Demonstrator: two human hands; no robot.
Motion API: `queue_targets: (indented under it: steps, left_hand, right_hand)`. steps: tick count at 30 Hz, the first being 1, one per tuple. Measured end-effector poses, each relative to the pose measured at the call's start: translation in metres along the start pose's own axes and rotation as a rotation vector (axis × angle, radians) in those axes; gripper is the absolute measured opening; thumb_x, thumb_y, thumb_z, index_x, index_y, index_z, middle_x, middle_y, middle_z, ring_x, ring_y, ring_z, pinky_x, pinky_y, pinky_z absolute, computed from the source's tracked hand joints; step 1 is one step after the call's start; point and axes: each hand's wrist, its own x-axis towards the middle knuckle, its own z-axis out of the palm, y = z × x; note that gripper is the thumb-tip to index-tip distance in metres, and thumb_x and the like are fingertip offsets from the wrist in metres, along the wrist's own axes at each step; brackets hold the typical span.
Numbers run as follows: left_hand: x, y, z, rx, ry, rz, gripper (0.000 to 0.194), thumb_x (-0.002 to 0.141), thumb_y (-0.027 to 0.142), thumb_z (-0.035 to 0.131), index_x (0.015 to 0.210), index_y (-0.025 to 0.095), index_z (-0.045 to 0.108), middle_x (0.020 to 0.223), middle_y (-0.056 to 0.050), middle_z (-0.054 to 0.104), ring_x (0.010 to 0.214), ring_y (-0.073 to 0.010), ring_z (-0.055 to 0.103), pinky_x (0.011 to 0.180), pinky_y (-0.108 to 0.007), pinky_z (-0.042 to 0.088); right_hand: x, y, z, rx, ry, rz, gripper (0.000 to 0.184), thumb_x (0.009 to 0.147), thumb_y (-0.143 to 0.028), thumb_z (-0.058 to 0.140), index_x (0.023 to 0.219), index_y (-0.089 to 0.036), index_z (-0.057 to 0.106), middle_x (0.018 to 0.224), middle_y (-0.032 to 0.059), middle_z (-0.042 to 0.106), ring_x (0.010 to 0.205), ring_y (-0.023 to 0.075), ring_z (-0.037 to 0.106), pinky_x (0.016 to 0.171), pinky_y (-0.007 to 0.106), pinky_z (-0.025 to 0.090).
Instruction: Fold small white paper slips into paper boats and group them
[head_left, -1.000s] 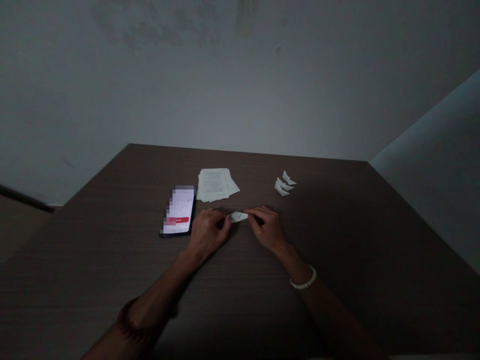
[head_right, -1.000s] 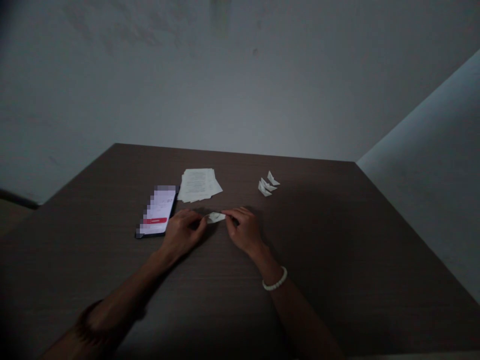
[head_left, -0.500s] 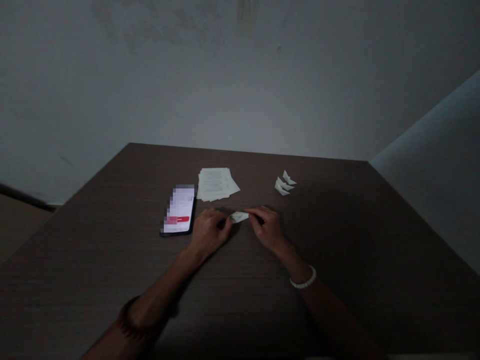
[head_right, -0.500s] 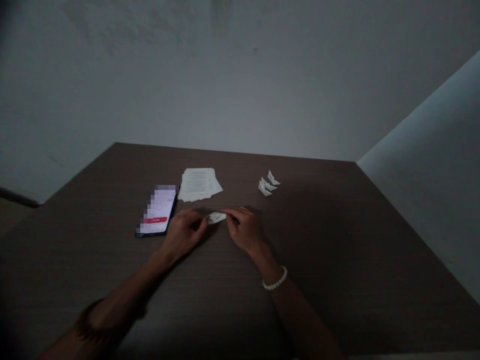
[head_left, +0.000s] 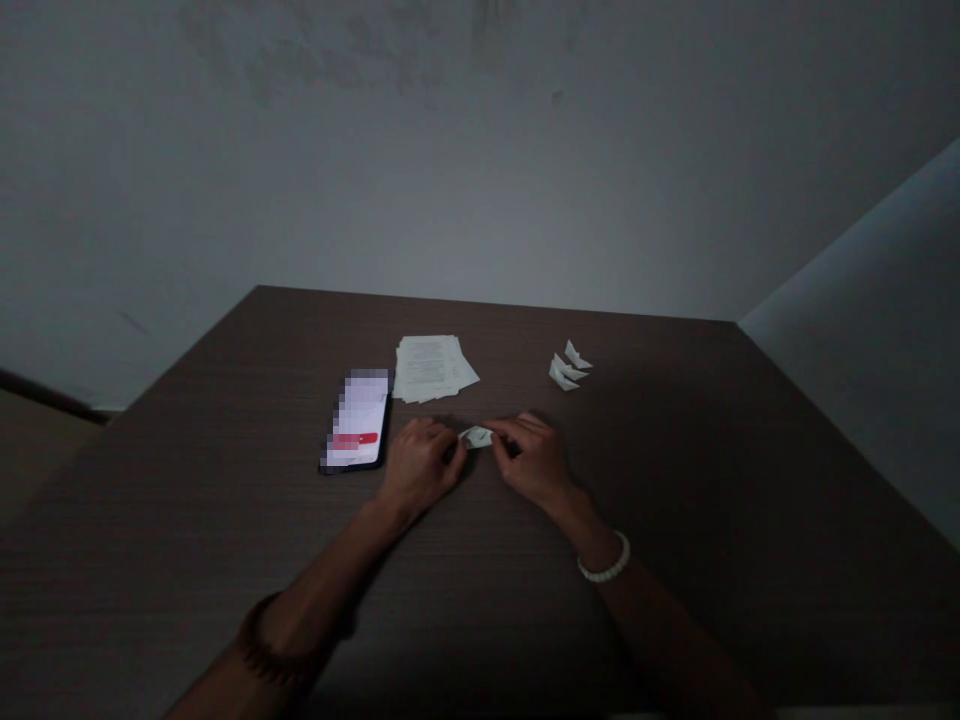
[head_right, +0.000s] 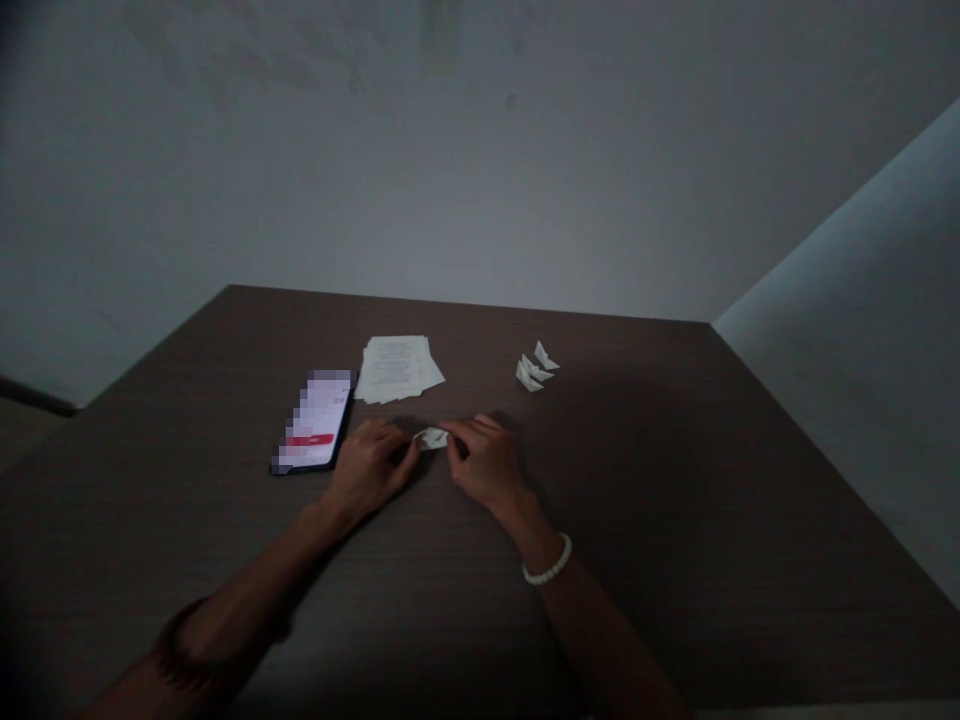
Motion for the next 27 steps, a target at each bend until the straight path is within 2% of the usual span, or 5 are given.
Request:
queue_targets:
  steps: [7, 13, 17, 20, 27]
  left_hand:
    - [0.0017, -0.0006, -0.0026, 0.034, -0.024, 0.019, 0.030, 0.090, 0.025, 0.047, 0.063, 0.017, 0.059, 0.066, -0.007, 0.061, 0.068, -0.0217, 0.055, 0.067, -0.035, 0.041]
    - [0.0014, 0.0013, -0.0034, 0.031, -0.039, -0.025, 0.031, 0.088, 0.026, 0.051, 0.060, 0.018, 0.058, 0.063, -0.006, 0.061, 0.066, -0.0211, 0.056, 0.067, -0.034, 0.041]
    - [0.0016, 0.0029, -0.0034, 0.005, -0.024, -0.073, 0.025, 0.088, 0.032, 0.055, 0.071, 0.016, 0.063, 0.071, -0.006, 0.063, 0.068, -0.0209, 0.056, 0.067, -0.033, 0.042]
    - [0.0025, 0.0026, -0.0033, -0.032, -0.034, -0.014, 0.022, 0.091, 0.028, 0.052, 0.080, 0.016, 0.067, 0.076, -0.007, 0.063, 0.073, -0.0210, 0.057, 0.068, -0.032, 0.041]
    - [0.0022, -0.0002, -0.0036, -0.099, -0.029, 0.028, 0.028, 0.091, 0.024, 0.050, 0.072, 0.015, 0.068, 0.070, -0.006, 0.059, 0.070, -0.0200, 0.054, 0.068, -0.033, 0.040]
  right_hand:
    - [-0.0005, -0.0040, 0.0004, -0.037, -0.017, 0.012, 0.024, 0.084, -0.009, 0.057, 0.098, -0.022, 0.072, 0.086, 0.0027, 0.074, 0.078, 0.0183, 0.063, 0.073, 0.031, 0.050]
    - [-0.0013, -0.0034, 0.0003, -0.035, 0.040, 0.058, 0.019, 0.081, -0.013, 0.062, 0.094, -0.021, 0.072, 0.082, 0.0026, 0.073, 0.074, 0.0179, 0.062, 0.071, 0.030, 0.050]
    - [-0.0019, -0.0032, 0.0009, -0.024, -0.007, 0.050, 0.021, 0.081, -0.012, 0.062, 0.096, -0.022, 0.072, 0.079, 0.0023, 0.072, 0.074, 0.0177, 0.062, 0.070, 0.029, 0.050]
    - [-0.0020, -0.0038, 0.0012, -0.025, -0.027, 0.036, 0.022, 0.083, -0.012, 0.061, 0.098, -0.022, 0.072, 0.079, 0.0027, 0.071, 0.074, 0.0173, 0.062, 0.070, 0.029, 0.050]
    - [-0.0025, -0.0052, 0.0007, -0.036, -0.006, -0.022, 0.018, 0.088, -0.018, 0.058, 0.097, -0.022, 0.073, 0.081, 0.0038, 0.072, 0.073, 0.0171, 0.062, 0.068, 0.029, 0.050]
